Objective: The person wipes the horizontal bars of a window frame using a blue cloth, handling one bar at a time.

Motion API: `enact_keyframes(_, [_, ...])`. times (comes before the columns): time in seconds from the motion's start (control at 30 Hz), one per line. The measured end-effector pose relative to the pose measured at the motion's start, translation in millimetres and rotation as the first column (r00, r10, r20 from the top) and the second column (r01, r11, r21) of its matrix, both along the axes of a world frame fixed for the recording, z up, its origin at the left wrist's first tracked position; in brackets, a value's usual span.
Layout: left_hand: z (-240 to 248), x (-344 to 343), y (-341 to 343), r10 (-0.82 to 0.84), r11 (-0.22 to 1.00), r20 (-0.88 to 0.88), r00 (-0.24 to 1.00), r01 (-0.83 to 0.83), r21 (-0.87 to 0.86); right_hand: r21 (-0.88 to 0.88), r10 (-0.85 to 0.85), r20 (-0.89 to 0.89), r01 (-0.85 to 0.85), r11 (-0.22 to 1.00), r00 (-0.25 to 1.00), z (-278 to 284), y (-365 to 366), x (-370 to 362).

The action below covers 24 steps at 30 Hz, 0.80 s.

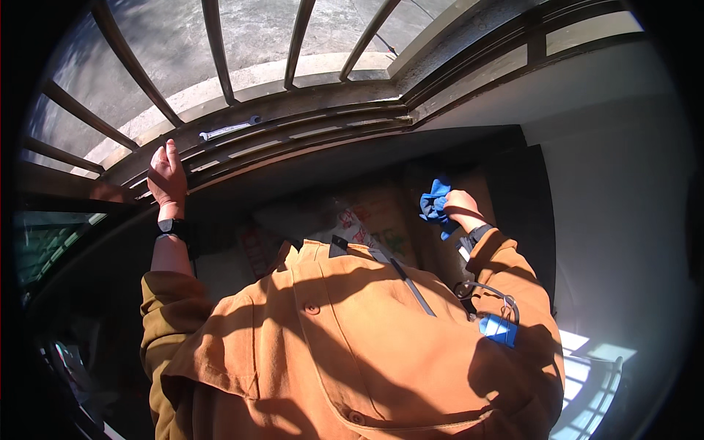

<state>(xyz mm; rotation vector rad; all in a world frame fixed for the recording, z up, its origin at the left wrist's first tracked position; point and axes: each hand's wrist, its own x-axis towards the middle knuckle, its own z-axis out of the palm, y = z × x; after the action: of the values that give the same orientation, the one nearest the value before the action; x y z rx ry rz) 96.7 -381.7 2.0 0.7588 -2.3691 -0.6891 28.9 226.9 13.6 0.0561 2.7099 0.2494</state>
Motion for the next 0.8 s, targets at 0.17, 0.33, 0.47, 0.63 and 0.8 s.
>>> enact_keyframes(0.17, [-9,6,-4,-0.055,0.997,-0.14,0.989,0.061,0.04,-0.688,-0.383,0.106,0.346,0.638,0.918,4,-18,22])
enact_keyframes(0.33, [-6,3,-8,-0.129,0.948,-0.315,0.94,0.21,0.24,-0.911,-0.195,0.404,0.412,-0.001,0.894,21,-74,15])
enact_keyframes(0.47, [22,3,18,-0.254,0.638,-0.467,0.847,0.51,0.577,-0.81,-0.064,0.507,0.45,-0.375,0.859,38,-124,12])
enact_keyframes(0.63, [51,-1,135,-0.648,0.365,-0.442,0.62,0.762,0.535,-0.791,0.198,0.416,0.46,-0.403,0.888,58,-172,3])
enact_keyframes(0.8, [50,-19,197,-0.737,-0.025,-0.49,0.466,0.705,0.708,-0.738,0.309,0.486,0.574,-0.356,0.817,81,-200,18])
